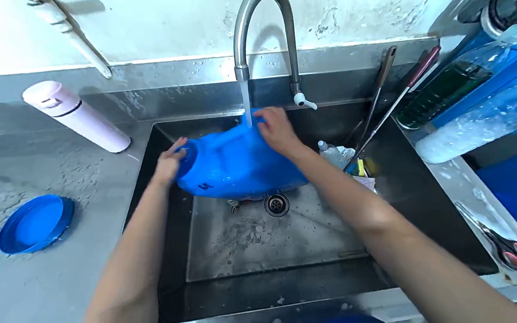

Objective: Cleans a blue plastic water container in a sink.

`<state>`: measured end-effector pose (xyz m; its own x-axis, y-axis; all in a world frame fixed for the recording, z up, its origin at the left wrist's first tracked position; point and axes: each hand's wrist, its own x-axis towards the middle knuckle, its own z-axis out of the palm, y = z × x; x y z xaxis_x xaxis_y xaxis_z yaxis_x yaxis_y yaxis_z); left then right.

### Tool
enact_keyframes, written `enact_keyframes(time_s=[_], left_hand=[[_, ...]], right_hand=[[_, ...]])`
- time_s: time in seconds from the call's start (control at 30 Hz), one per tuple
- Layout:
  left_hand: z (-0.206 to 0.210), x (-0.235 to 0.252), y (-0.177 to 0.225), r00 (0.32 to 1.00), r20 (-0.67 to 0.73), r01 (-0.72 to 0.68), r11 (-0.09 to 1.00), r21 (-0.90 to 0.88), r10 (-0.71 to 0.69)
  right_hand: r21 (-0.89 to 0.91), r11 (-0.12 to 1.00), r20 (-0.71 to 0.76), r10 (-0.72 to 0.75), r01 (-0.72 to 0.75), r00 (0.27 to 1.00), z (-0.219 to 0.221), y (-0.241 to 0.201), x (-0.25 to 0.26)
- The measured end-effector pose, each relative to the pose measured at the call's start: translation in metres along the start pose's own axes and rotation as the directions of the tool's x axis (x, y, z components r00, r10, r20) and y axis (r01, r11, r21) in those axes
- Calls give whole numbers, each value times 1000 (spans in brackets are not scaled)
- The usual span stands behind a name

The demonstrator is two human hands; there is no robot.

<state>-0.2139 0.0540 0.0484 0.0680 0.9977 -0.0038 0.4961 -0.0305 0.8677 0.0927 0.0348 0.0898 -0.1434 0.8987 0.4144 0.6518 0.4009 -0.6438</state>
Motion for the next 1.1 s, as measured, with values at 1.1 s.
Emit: enact_keyframes(time_s=[1.1], left_hand=[[129, -5, 132, 930, 262, 351, 832, -431, -257]], right_hand=[[-226, 968, 297, 179, -113, 938, -70, 96, -26]])
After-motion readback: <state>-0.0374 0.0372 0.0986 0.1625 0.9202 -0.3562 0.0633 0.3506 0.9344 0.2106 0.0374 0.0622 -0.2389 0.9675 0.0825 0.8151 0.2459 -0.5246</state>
